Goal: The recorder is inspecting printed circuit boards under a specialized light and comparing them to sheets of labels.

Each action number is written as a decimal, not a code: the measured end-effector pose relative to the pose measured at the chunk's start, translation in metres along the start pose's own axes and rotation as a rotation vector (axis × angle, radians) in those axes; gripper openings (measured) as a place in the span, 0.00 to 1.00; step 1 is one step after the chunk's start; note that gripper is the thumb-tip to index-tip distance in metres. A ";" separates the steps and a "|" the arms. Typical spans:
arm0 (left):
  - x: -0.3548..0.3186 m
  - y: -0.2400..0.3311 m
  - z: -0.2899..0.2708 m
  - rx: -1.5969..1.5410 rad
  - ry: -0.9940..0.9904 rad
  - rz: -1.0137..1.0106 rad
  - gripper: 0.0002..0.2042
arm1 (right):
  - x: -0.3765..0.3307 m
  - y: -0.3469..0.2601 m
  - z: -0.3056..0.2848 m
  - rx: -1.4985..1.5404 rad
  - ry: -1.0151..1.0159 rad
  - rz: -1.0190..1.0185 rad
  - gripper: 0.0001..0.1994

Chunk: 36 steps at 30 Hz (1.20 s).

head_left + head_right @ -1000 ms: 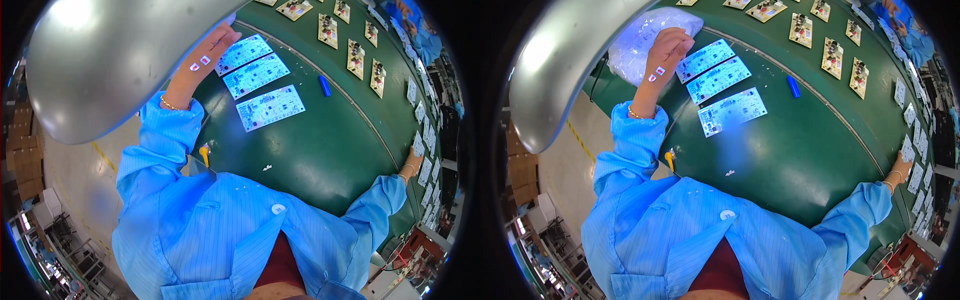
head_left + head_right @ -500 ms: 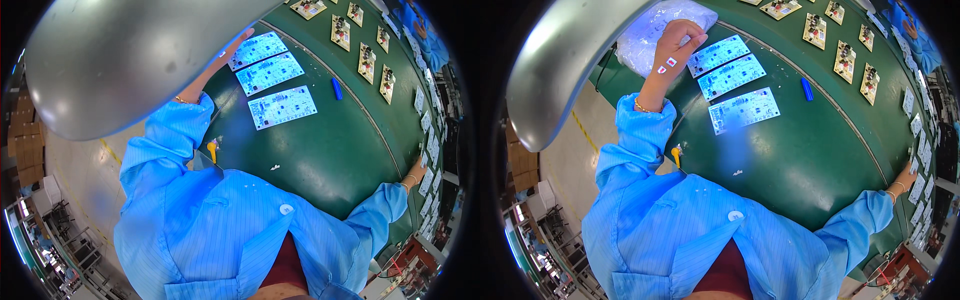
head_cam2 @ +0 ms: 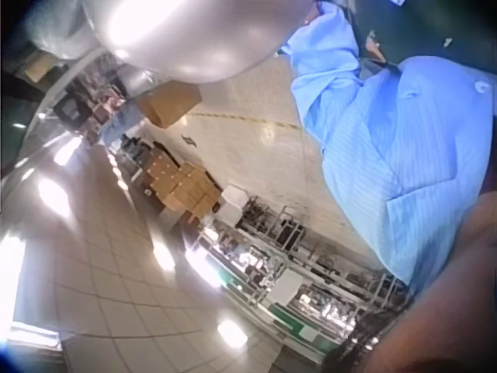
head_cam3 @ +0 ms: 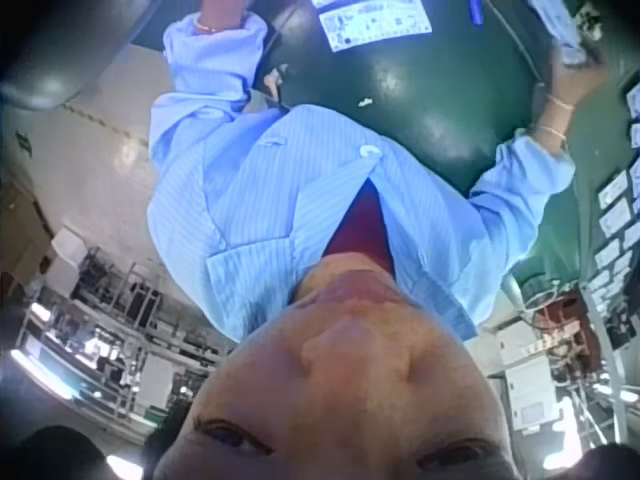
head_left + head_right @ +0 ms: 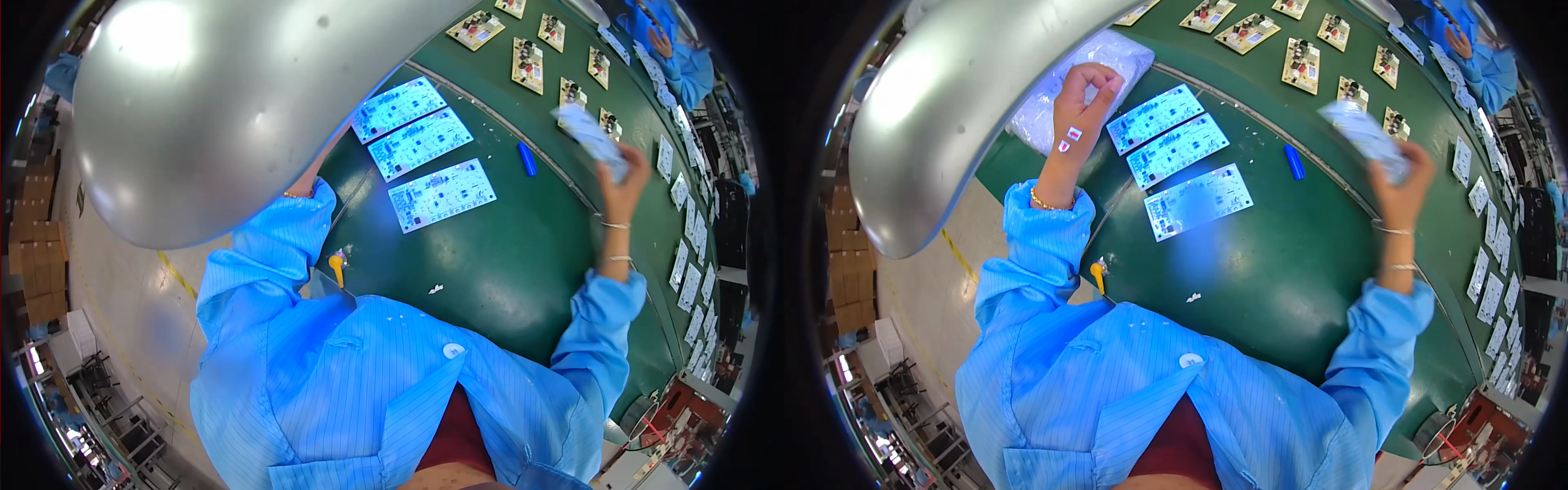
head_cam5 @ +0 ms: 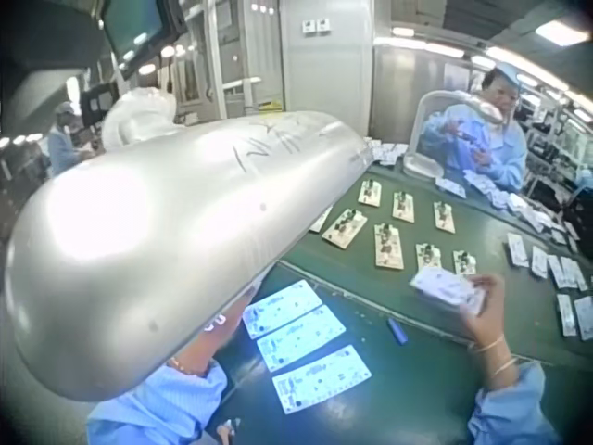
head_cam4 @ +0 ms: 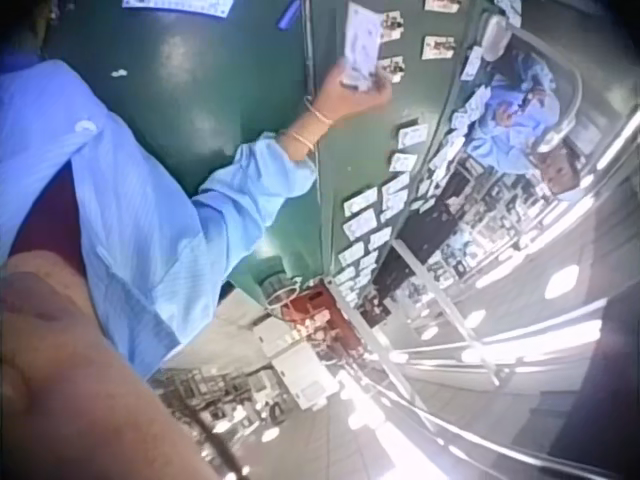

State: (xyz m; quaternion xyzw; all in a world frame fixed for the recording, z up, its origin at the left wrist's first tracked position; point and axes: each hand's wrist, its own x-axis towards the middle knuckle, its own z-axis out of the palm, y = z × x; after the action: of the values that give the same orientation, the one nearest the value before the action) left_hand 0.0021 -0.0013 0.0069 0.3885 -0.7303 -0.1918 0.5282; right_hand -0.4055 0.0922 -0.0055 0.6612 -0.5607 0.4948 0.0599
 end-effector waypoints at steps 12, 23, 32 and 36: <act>0.002 0.011 -0.002 0.077 -0.382 0.195 0.46 | 0.031 -0.125 0.124 0.402 -0.283 -0.474 0.30; 0.002 0.022 0.003 0.095 -0.488 0.113 0.43 | 0.029 -0.125 0.105 0.461 -0.197 -0.561 0.28; -0.003 0.022 0.002 0.031 -0.468 0.132 0.47 | 0.025 -0.122 0.102 0.385 -0.200 -0.547 0.28; -0.008 0.029 0.006 -0.081 -0.386 0.107 0.42 | 0.024 -0.115 0.102 0.311 -0.210 -0.518 0.32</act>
State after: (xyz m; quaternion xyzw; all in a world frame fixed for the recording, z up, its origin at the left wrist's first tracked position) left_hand -0.0129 0.0219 0.0194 0.2836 -0.8293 -0.2635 0.4030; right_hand -0.2560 0.0535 0.0151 0.8305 -0.2946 0.4722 0.0238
